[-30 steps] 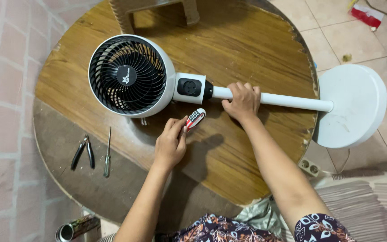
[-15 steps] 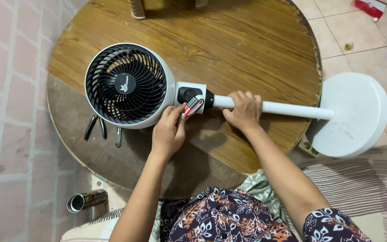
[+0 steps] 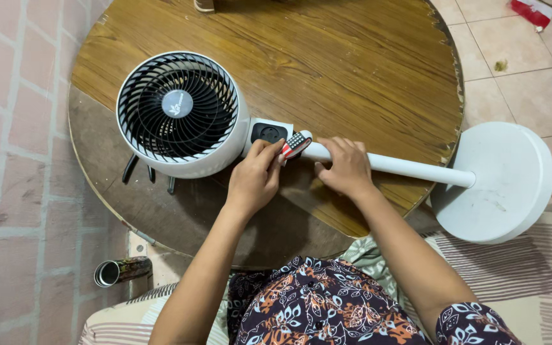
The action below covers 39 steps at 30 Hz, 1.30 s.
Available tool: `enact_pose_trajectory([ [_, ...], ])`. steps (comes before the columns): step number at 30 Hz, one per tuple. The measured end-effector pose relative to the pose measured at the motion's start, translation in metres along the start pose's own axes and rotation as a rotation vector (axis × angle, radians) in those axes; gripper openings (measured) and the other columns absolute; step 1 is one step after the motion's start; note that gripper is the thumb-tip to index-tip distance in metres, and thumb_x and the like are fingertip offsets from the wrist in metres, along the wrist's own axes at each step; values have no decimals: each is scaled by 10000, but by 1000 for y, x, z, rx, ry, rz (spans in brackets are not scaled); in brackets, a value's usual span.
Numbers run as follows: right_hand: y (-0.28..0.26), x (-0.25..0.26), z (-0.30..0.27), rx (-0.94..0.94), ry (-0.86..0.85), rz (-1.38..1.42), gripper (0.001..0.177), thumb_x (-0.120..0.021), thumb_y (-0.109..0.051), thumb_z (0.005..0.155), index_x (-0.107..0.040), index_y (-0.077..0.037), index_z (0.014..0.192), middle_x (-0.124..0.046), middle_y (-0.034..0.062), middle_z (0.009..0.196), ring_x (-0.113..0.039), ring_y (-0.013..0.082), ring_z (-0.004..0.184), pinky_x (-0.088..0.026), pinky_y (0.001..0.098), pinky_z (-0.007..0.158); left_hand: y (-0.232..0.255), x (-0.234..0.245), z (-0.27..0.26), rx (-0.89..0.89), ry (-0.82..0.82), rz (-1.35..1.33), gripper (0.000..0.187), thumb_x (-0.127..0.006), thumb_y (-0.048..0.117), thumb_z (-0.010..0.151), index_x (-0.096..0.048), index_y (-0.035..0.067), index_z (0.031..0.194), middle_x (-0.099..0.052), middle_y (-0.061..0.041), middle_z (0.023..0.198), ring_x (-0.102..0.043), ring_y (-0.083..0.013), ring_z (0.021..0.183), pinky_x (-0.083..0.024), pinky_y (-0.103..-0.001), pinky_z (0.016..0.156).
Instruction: The person uses a screwdriver to loosen and remove screws from the neck and base of a white electric fan. They detach the fan head from the stand and place the components on the table.
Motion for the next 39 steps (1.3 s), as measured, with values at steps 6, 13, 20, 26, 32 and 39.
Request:
enact_pose_trajectory([
  [6, 11, -7, 11, -129, -107, 646, 378, -698, -297, 948, -692, -77, 1256, -766, 93, 1108, -738, 191, 1037, -551, 354, 954, 11, -12, 7, -79, 6, -37, 265, -709, 170, 953, -687, 88, 1204, -665, -82, 1025, -701, -291, 810, -553, -396, 660],
  [13, 31, -36, 13, -281, -154, 1114, 268, -624, -254, 1035, -691, -6, 1112, -769, 45, 1025, -698, 93, 944, -564, 273, 887, 22, -28, 18, -116, -54, 9, 251, -721, 175, 944, -712, 87, 1179, -679, -77, 1049, -685, -296, 916, -531, -445, 781],
  [20, 50, -50, 6, -329, -162, 1172, 272, -634, -262, 1066, -685, 5, 1068, -719, 62, 965, -655, 104, 891, -550, 285, 840, 18, -26, 44, -345, 94, 209, 264, -707, 116, 908, -712, 57, 1166, -702, -90, 1179, -631, -278, 1194, -391, -544, 1146],
  [26, 38, -5, 16, -190, -51, 1154, 287, -562, -278, 1068, -611, 4, 1053, -763, 112, 986, -716, 157, 903, -579, 291, 880, -7, -46, 43, -328, 54, 297, 232, -694, 91, 921, -708, 33, 1145, -698, -110, 1230, -605, -305, 1275, -386, -537, 1169],
  [32, 30, 54, 26, -185, 235, 1034, 269, -586, -284, 1080, -503, -34, 1138, -717, 128, 915, -725, 167, 824, -603, 296, 729, -19, -43, 36, -296, 23, 145, 238, -685, 57, 915, -713, 25, 1149, -689, -120, 1276, -592, -319, 1300, -374, -539, 1194],
  [39, 1, 83, 31, -4, 370, 783, 308, -656, -260, 1081, -484, -31, 1193, -740, 127, 955, -704, 160, 827, -564, 280, 746, -16, -40, 34, -312, 2, 113, 243, -662, 13, 912, -710, 23, 1150, -680, -125, 1297, -587, -324, 1313, -368, -545, 1206],
])
Point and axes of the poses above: each hand's wrist, its own z-axis towards the middle knuckle, its own x-axis out of the back of the hand, y = z × x, the point moved 8 cm from there along z, towards the middle knuckle
